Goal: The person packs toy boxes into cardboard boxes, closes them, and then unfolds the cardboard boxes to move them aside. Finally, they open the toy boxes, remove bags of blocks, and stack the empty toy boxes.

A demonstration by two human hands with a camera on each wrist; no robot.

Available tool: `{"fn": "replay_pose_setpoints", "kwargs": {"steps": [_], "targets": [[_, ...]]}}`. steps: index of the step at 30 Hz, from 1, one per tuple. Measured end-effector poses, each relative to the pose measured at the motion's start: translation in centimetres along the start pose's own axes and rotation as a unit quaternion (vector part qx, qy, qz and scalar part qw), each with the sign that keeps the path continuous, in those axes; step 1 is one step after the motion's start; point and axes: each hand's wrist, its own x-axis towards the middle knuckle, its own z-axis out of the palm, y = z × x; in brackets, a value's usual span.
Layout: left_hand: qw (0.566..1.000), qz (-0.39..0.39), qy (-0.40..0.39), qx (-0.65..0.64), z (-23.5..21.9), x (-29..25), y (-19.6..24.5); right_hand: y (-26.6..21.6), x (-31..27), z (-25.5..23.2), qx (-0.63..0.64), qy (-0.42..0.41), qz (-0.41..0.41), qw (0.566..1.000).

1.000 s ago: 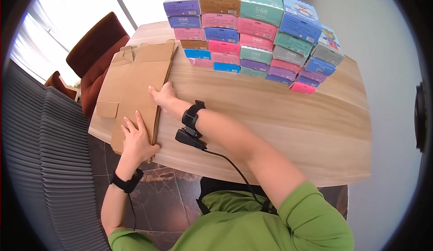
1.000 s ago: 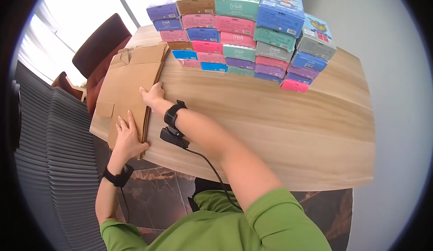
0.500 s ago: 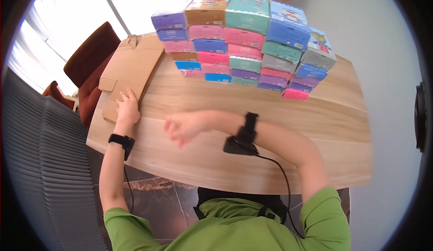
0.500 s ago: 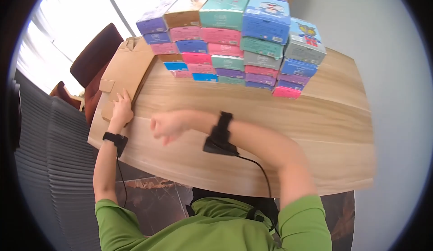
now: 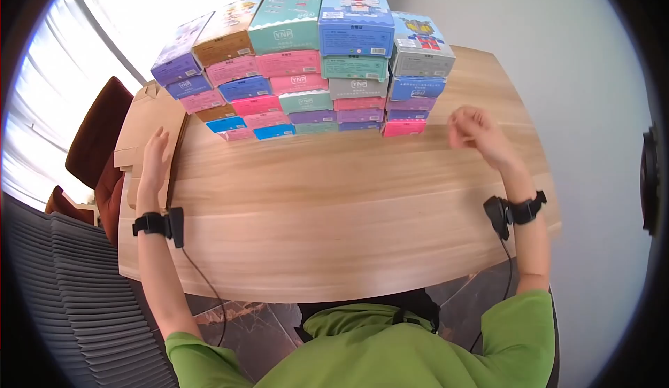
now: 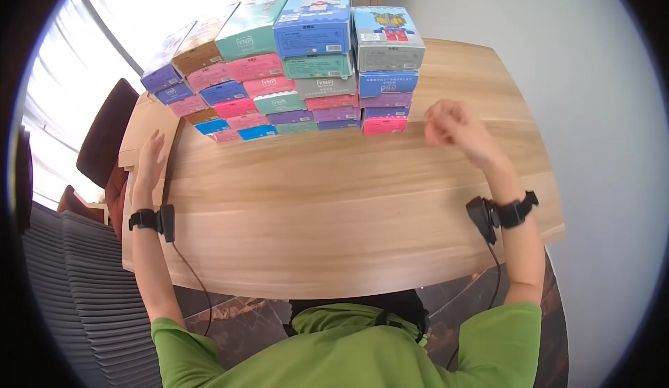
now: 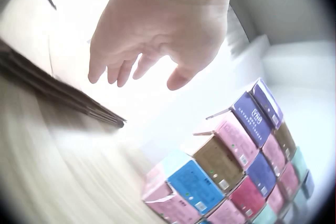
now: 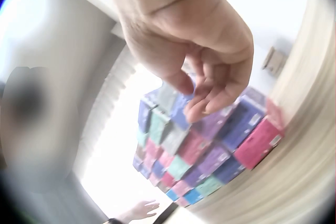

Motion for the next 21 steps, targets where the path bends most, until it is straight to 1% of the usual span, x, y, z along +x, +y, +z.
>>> {"fn": "replay_pose_setpoints", "kwargs": {"steps": [1,2,3,4,6,7,8,10,13,14,16,19,21], "targets": [[0.992,0.011,0.002,-0.127,0.6,0.5,0.2,1.1,0.9,-0.3,0.068,0.1,0.016,0.993],[0.968,0.024,0.003,-0.251,1.0,1.2,0.7,2.0,2.0,-0.4,0.116,0.121,0.049,0.985],[0.928,0.038,0.005,-0.371,1.5,1.9,1.4,2.9,3.4,-0.4,0.165,0.143,0.08,0.973],[0.911,-0.008,0.025,-0.411,3.0,2.1,3.3,3.9,4.7,-0.3,0.214,0.164,0.111,0.956],[0.868,-0.038,-0.003,-0.495,4.6,3.7,3.8,6.3,8.5,0.2,0.311,0.146,0.094,0.934],[0.844,-0.054,-0.017,-0.533,5.3,4.4,4.2,6.2,9.4,1.0,0.36,0.136,0.086,0.919],[0.842,-0.021,-0.063,-0.535,5.8,4.8,4.3,6.3,9.9,1.7,0.383,0.122,0.061,0.914],[0.829,0.043,-0.157,-0.536,7.0,5.1,4.8,4.0,10.3,3.7,0.425,0.093,0.011,0.9],[0.814,0.029,-0.093,-0.572,8.7,4.3,7.1,2.2,10.8,6.0,0.462,0.111,-0.005,0.88],[0.814,0.037,-0.11,-0.569,8.6,4.5,6.7,1.5,10.4,6.2,0.455,0.125,0.001,0.882],[0.814,0.051,-0.143,-0.56,7.9,5.0,5.7,1.0,10.3,6.1,0.452,0.116,0.026,0.884],[0.815,0.069,-0.154,-0.555,7.6,5.2,5.2,1.4,10.5,6.1,0.454,0.097,0.039,0.885],[0.815,0.069,-0.154,-0.555,7.6,5.1,5.4,1.4,10.3,6.0,0.447,0.088,0.03,0.89]]}}
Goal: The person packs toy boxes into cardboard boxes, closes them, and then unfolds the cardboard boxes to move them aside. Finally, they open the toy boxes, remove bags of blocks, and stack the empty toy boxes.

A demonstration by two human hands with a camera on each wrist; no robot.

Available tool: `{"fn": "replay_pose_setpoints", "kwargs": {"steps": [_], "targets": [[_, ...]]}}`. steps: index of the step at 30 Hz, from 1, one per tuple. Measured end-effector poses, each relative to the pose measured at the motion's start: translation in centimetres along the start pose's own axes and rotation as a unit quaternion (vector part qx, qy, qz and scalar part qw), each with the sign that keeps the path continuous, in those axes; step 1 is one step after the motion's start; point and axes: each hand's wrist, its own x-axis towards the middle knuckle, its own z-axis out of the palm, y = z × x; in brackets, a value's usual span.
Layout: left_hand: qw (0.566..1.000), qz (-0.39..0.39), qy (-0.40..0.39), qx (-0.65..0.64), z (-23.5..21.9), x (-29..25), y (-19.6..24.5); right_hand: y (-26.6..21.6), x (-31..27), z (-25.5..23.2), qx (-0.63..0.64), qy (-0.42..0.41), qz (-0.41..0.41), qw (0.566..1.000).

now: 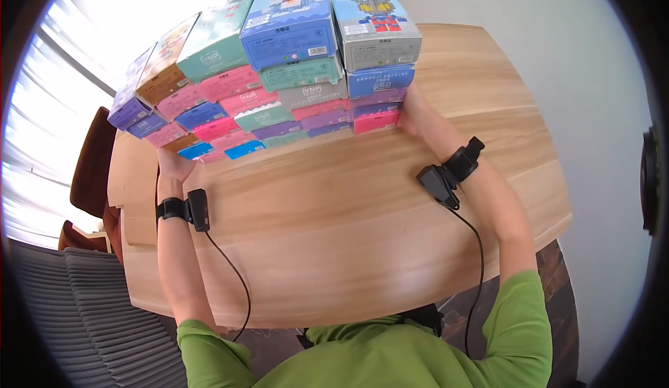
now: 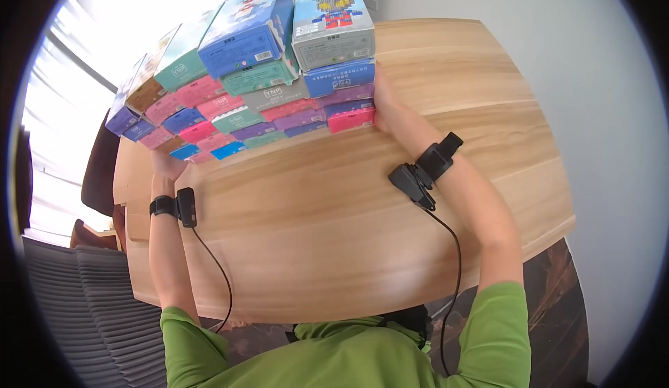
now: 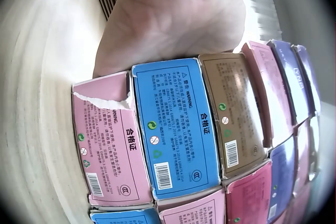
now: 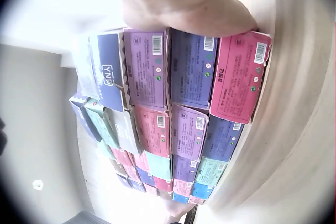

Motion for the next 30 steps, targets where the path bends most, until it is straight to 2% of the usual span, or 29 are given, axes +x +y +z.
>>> {"fn": "replay_pose_setpoints", "kwargs": {"steps": [4,7,13,17,20,22,25,28,30], "targets": [[0.998,0.012,0.066,0.006,0.8,-0.1,-0.1,-0.3,-0.5,0.2,-0.032,-0.022,-0.01,0.999],[0.997,0.013,0.076,-0.03,1.4,-0.4,-0.2,-0.5,0.0,-0.3,-0.053,-0.048,-0.001,0.997],[1.0,0.023,0.018,-0.011,2.0,-0.5,-0.5,-1.1,-0.3,0.1,-0.059,-0.07,0.023,0.996],[0.999,0.033,0.035,-0.005,2.0,-0.4,-0.6,-0.8,1.1,-1.5,-0.099,-0.115,0.009,0.988],[0.998,0.056,0.03,-0.003,2.3,-0.7,-0.2,-4.5,4.3,-4.5,-0.243,0.027,-0.027,0.969],[0.997,0.068,0.008,-0.025,1.3,-0.5,0.4,-8.3,5.2,-4.2,-0.189,0.036,-0.095,0.977],[0.994,0.093,0.049,-0.022,0.9,-1.0,1.2,-12.8,2.2,0.5,-0.243,-0.019,-0.122,0.962],[0.944,0.114,0.306,0.056,-1.6,-0.1,1.7,-14.5,2.1,2.9,-0.437,-0.002,-0.148,0.887],[0.922,0.175,0.338,0.069,-1.0,-1.7,2.1,-14.6,0.8,4.6,-0.55,-0.005,-0.144,0.822]]}}
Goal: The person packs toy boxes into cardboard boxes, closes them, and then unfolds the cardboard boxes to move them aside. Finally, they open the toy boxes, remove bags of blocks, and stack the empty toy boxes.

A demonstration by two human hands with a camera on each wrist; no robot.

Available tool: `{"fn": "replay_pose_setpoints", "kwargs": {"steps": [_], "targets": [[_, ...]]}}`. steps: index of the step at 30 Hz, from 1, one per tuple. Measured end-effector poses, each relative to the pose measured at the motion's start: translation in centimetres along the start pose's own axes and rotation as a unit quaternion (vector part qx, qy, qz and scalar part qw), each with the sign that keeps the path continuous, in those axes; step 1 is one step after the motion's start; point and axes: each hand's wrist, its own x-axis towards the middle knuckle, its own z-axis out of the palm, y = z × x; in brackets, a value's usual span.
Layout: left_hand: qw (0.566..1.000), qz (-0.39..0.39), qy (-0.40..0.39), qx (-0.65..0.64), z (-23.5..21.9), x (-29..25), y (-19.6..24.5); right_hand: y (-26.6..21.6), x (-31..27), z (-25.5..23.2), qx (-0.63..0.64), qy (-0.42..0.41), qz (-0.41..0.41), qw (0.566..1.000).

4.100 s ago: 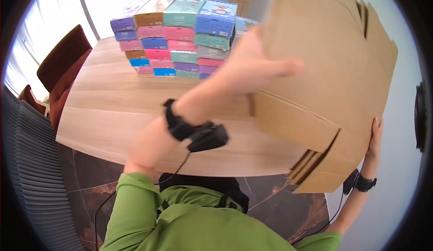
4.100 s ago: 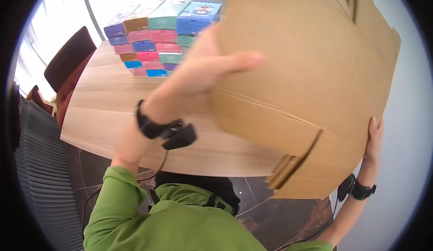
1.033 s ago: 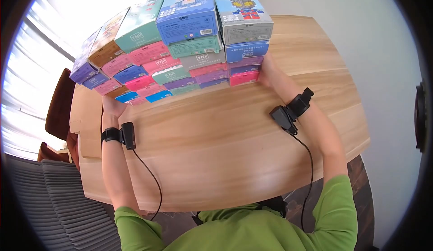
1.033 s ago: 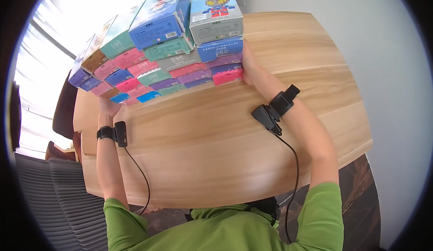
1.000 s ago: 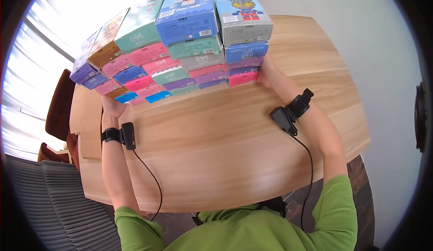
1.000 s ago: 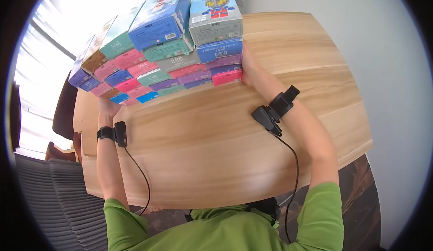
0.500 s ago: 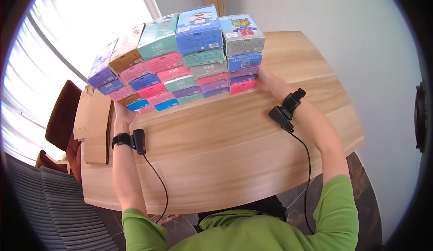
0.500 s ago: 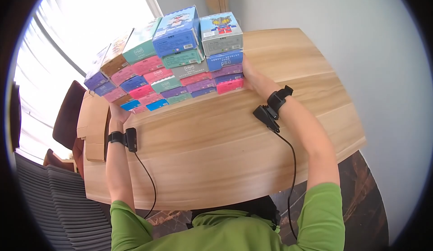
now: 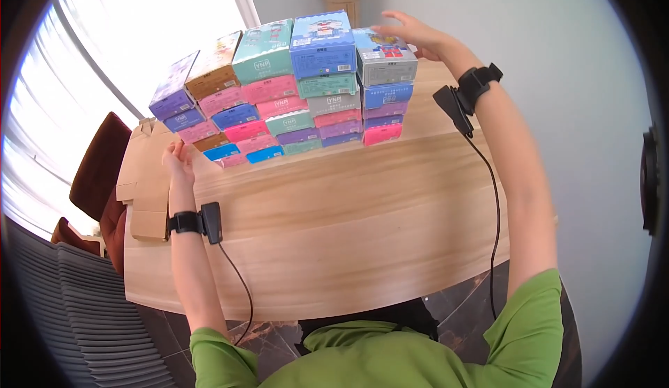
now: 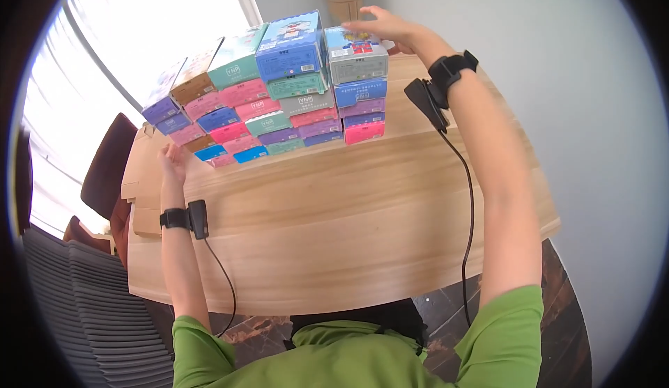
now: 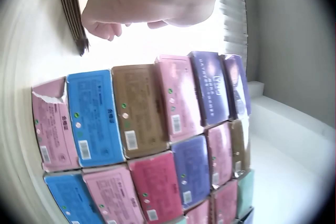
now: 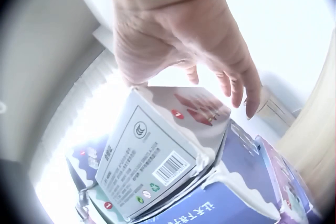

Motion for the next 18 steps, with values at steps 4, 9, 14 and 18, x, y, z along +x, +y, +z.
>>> {"fn": "replay_pose_setpoints", "kwargs": {"steps": [4,9,14,18], "targets": [[0.995,0.08,0.03,-0.044,1.5,-6.2,3.1,-0.2,-0.2,0.5,-0.002,-0.006,0.023,1.0],[0.987,0.062,-0.104,-0.103,4.5,-13.7,4.8,1.2,-0.1,-1.6,0.153,0.044,0.002,0.987],[0.873,-0.091,-0.48,0.006,6.7,-20.1,5.0,0.3,-6.0,-2.8,0.409,0.073,-0.146,0.898],[0.803,-0.11,-0.585,-0.038,9.4,-25.3,2.4,-2.0,-14.6,6.1,0.271,0.159,-0.182,0.932]]}}
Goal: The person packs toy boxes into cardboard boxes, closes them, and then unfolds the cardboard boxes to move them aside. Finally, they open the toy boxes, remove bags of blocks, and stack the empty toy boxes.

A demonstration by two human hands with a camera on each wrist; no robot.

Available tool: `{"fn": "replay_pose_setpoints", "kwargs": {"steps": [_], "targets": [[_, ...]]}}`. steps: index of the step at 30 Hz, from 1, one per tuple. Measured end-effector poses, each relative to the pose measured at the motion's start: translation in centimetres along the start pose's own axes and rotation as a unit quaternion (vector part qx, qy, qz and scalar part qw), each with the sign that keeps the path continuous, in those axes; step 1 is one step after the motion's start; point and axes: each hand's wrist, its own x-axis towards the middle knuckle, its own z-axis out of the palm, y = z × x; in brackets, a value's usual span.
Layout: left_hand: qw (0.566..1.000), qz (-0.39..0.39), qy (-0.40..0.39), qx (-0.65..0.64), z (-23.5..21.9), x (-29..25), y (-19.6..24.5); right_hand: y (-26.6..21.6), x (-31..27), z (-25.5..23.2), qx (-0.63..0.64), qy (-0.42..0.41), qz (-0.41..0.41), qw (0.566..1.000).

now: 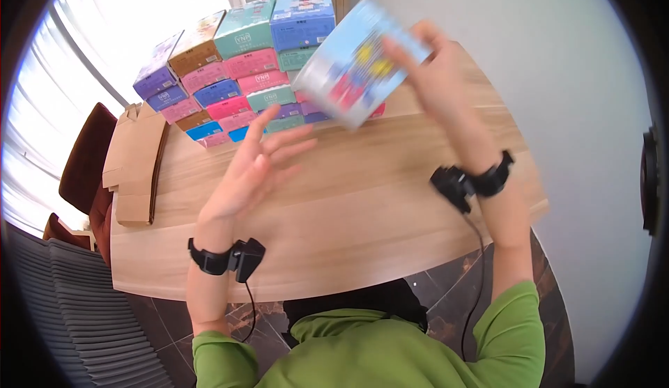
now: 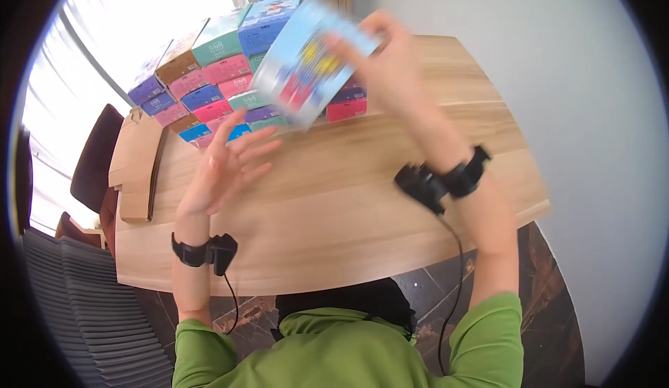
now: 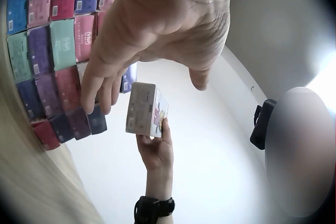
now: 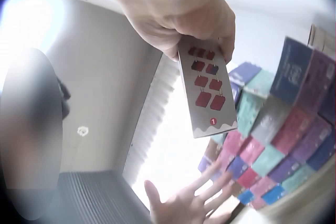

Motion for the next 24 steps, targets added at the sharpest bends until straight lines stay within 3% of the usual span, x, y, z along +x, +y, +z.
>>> {"fn": "replay_pose_setpoints", "kwargs": {"steps": [1,2,3,5,11,14,17,20,23,24], "targets": [[0.999,0.022,-0.006,-0.033,0.6,0.2,-1.0,1.0,-1.9,1.2,-0.047,-0.038,-0.042,0.997],[0.998,0.018,0.055,0.011,1.1,0.5,-1.7,2.3,-3.2,2.2,-0.092,-0.076,-0.084,0.989],[0.992,0.015,0.116,0.055,1.5,0.9,-2.2,3.3,-3.8,2.7,0.008,-0.098,0.007,0.995],[0.976,-0.012,0.205,0.076,0.9,1.1,-2.4,4.7,-4.5,3.3,0.207,-0.137,0.185,0.951],[0.969,-0.014,0.21,0.127,-2.5,1.5,-3.8,7.0,-5.0,2.5,0.157,-0.269,0.208,0.927],[0.969,0.0,0.205,0.141,-2.5,1.9,-4.1,7.2,-4.5,2.4,0.044,-0.286,0.19,0.938],[0.966,-0.014,0.202,0.16,-2.9,2.1,-4.6,7.0,-4.3,2.8,0.027,-0.271,0.188,0.944],[0.961,0.004,0.203,0.186,-3.3,2.1,-5.0,9.6,-3.8,2.8,-0.077,-0.209,0.067,0.973],[0.972,-0.024,0.206,0.106,-4.0,1.7,-4.5,9.1,-3.2,2.4,0.16,-0.207,0.242,0.935],[0.97,-0.022,0.221,0.095,-4.2,1.6,-4.6,8.9,-3.2,2.4,0.039,-0.176,0.141,0.974]]}}
